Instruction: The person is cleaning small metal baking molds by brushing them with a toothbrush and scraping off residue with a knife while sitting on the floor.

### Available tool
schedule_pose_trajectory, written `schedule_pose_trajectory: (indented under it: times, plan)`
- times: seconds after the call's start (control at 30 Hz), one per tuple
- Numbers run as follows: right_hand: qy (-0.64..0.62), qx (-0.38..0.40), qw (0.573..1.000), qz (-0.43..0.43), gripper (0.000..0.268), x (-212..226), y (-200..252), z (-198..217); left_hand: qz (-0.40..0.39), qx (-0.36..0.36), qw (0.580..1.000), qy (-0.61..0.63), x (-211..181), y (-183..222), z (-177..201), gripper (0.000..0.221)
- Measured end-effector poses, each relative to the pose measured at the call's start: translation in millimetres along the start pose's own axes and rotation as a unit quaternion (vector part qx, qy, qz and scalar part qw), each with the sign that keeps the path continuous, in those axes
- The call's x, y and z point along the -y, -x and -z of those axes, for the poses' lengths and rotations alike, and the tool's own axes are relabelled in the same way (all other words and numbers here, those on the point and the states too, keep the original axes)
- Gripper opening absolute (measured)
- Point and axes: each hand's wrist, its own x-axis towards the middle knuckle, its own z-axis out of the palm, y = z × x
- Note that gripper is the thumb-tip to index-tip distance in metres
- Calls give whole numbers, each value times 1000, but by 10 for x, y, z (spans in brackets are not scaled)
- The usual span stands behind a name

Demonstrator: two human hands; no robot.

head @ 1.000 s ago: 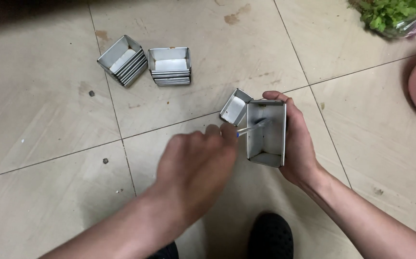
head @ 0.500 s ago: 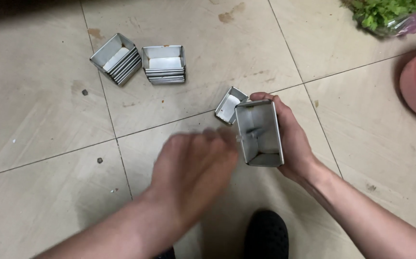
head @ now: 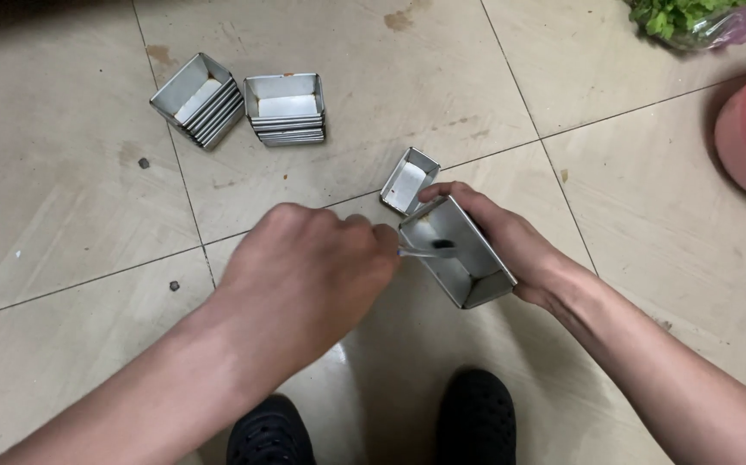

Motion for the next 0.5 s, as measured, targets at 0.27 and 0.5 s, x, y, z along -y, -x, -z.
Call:
schedule_pose_trajectory:
  times: [0.27, 0.5]
  plan:
    - [70, -17, 995, 70, 47, 118, 165, -80, 142, 128, 966, 173, -29, -6, 14, 33]
    - [115, -55, 990, 66, 46, 89, 202, -113, 124, 222, 943, 214, -45, 97, 172, 22]
